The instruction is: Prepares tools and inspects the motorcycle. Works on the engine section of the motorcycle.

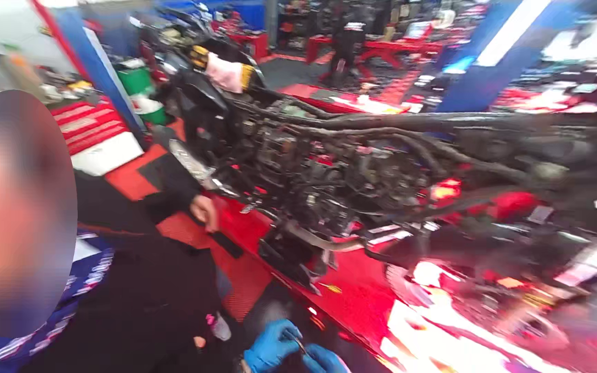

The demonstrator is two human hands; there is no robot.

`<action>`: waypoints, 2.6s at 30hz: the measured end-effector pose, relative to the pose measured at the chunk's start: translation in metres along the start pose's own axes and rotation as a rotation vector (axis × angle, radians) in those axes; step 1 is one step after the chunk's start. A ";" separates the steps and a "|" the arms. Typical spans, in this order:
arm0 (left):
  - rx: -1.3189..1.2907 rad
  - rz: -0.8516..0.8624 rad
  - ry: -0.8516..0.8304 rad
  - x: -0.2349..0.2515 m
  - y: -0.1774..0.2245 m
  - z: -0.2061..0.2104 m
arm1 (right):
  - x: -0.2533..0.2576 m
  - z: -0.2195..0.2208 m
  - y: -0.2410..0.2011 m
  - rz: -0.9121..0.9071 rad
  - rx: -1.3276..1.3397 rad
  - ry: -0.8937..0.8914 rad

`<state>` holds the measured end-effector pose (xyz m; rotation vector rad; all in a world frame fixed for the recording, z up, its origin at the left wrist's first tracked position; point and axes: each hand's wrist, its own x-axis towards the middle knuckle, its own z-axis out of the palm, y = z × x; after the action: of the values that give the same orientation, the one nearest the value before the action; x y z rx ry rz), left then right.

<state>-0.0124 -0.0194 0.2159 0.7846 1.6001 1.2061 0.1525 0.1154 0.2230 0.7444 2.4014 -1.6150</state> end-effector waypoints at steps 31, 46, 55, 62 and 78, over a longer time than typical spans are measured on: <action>-0.326 -0.100 -0.092 0.253 0.032 -0.174 | 0.288 -0.203 -0.104 0.376 1.367 0.943; -0.594 -0.491 -0.280 0.287 0.065 -0.138 | 0.275 -0.214 -0.080 0.339 1.455 0.655; -0.685 -0.468 -0.152 0.315 0.137 -0.026 | 0.275 -0.212 -0.088 0.332 1.484 0.678; -0.581 -0.511 -0.048 0.321 0.139 -0.017 | 0.279 -0.209 -0.084 0.323 1.423 0.786; -0.680 -0.360 0.076 0.318 0.139 -0.006 | 0.281 -0.211 -0.079 0.288 1.430 0.741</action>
<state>-0.1340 0.3036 0.2517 0.0144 1.1931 1.3916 -0.0980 0.3711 0.2646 1.9682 0.7769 -3.1017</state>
